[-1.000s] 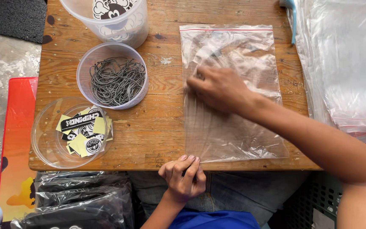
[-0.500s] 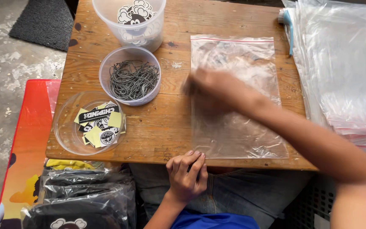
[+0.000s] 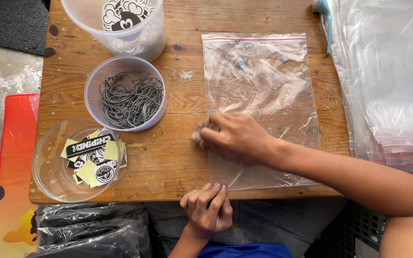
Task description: The person cleans a black fabric bag with a blue brush, then attaches a bear-shaped keychain to the zipper. They wipe a clear plastic bag with a brown cloth, place the bag inside, and seal it.
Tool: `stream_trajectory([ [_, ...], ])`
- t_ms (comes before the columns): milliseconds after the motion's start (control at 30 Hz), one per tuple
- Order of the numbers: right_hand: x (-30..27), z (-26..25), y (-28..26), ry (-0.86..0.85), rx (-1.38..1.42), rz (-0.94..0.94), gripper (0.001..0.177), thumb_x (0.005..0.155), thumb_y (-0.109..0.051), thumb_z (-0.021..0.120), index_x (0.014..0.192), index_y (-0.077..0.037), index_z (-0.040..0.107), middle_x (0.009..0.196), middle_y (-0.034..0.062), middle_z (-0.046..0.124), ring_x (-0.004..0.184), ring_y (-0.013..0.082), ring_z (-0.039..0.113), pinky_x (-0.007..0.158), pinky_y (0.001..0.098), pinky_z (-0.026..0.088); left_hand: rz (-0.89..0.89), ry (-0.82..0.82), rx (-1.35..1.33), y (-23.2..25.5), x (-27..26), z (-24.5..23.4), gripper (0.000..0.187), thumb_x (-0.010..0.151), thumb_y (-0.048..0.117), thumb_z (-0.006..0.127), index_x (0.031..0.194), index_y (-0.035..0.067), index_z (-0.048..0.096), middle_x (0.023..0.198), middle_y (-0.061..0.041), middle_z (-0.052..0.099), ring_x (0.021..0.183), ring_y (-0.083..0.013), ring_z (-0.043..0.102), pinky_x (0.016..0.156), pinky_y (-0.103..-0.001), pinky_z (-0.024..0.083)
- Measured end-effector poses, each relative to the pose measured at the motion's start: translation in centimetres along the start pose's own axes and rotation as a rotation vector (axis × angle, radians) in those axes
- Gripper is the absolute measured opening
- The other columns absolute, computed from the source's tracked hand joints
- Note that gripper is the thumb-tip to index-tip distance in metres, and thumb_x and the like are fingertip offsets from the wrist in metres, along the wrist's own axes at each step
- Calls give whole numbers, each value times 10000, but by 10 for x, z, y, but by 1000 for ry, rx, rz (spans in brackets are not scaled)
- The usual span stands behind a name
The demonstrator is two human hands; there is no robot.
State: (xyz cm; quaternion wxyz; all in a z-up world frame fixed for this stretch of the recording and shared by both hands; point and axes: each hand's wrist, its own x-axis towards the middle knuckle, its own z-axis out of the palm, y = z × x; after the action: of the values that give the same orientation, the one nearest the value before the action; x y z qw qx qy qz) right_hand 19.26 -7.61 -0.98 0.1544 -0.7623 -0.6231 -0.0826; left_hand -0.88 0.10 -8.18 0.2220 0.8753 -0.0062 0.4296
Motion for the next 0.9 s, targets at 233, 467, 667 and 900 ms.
stream_trajectory([
  [233, 30, 1, 65, 9, -78, 164, 311, 1105, -356, 452, 1014, -67, 525, 780, 126, 544, 497, 221, 497, 325, 375, 398, -11, 6, 19, 0, -6, 3, 153, 882, 244, 627, 973, 184, 734, 999, 60, 694, 919, -138, 635, 857, -299, 401],
  [467, 43, 11, 172, 85, -287, 365, 196, 1003, -201, 713, 1062, -71, 578, 824, 124, 593, 550, 266, 555, 393, 401, 468, 4, 39, 21, 0, -6, 5, 163, 877, 245, 620, 973, 178, 733, 993, 59, 687, 905, -142, 638, 846, -299, 416],
  [667, 38, 15, 250, 147, -694, 577, 128, 870, -25, 637, 970, -96, 598, 802, 118, 565, 482, 295, 591, 338, 421, 483, -5, 102, 54, 1, -5, 10, 144, 868, 259, 608, 921, 191, 723, 948, 72, 672, 861, -132, 630, 842, -287, 384],
  [900, 43, -47, 122, 335, -85, 441, 265, 945, -118, 713, 1114, -33, 527, 846, 177, 647, 640, 353, 613, 503, 495, 456, 8, 84, 53, -4, -16, 16, 161, 867, 261, 601, 949, 195, 723, 974, 71, 679, 876, -135, 631, 863, -299, 369],
])
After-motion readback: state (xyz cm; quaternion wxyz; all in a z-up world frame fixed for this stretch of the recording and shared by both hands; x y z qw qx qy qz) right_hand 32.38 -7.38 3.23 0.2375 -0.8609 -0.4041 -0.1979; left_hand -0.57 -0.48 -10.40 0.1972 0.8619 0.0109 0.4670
